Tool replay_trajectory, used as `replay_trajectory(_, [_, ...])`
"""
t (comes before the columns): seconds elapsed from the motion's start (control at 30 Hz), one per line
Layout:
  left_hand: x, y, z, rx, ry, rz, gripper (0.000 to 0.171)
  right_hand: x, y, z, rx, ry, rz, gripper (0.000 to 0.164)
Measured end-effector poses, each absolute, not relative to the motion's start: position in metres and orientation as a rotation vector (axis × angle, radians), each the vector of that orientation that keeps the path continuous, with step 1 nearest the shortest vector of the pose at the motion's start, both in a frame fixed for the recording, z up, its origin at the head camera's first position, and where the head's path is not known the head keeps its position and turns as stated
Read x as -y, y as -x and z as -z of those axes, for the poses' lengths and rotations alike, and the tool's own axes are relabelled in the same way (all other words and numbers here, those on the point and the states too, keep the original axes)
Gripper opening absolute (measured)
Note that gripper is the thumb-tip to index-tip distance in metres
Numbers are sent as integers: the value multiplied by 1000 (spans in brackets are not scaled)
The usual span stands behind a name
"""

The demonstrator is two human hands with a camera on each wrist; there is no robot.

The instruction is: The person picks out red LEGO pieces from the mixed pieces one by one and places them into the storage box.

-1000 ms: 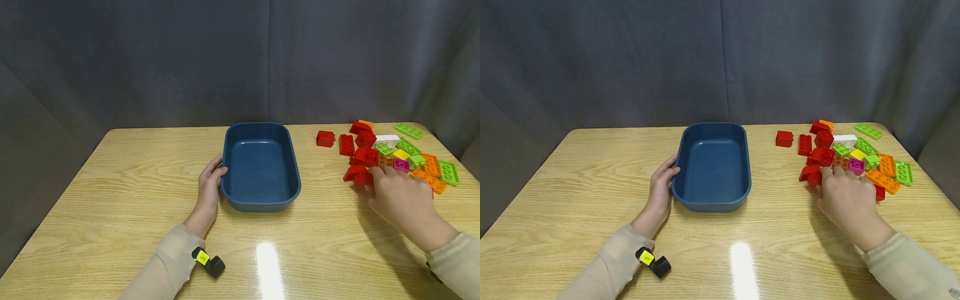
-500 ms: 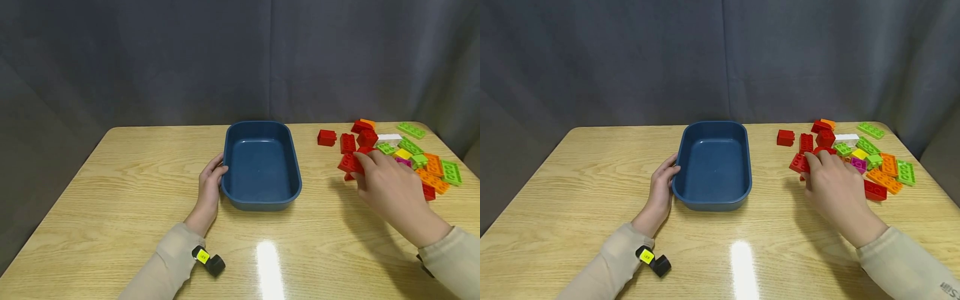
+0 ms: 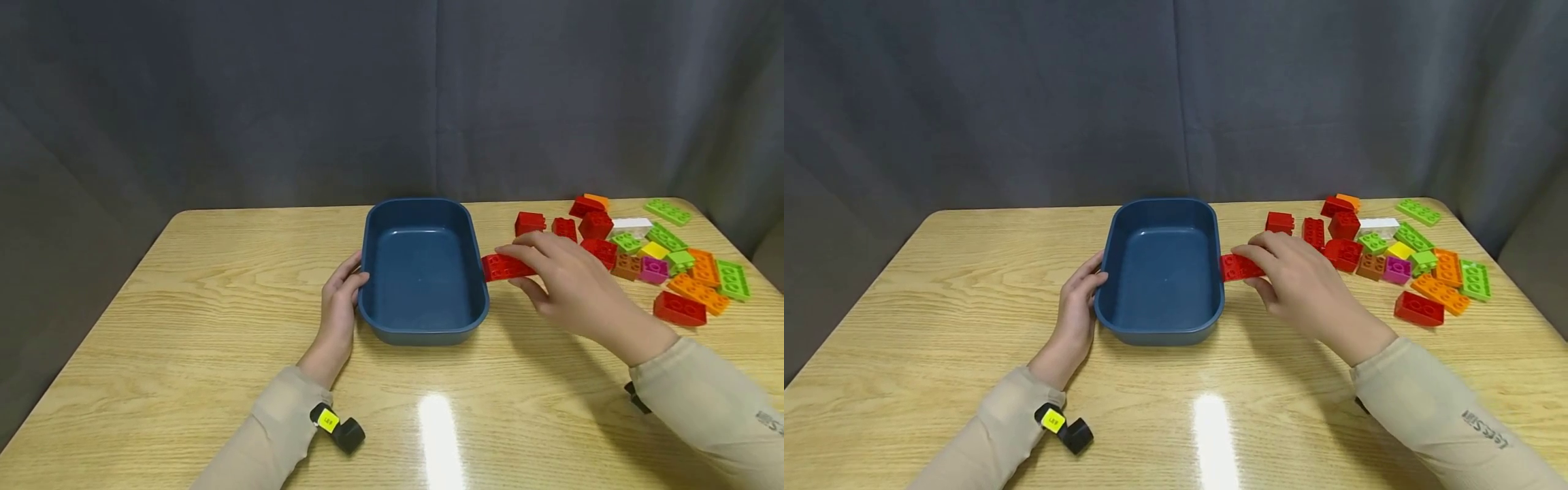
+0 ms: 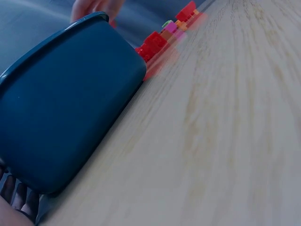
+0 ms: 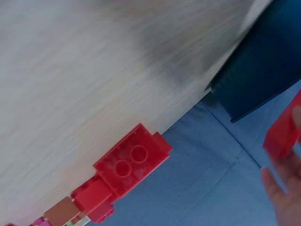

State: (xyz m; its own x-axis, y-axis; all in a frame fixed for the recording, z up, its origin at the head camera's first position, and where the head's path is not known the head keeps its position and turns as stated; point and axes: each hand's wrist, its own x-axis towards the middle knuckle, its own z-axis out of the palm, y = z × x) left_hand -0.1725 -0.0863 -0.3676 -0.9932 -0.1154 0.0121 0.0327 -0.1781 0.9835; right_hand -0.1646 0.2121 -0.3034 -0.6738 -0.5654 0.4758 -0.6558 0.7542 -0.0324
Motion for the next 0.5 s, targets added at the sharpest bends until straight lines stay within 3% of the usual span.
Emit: replay_trajectory(0.5, [85, 172, 367, 1911, -117, 2370, 49, -182, 196, 294, 2436, -1138, -250, 53])
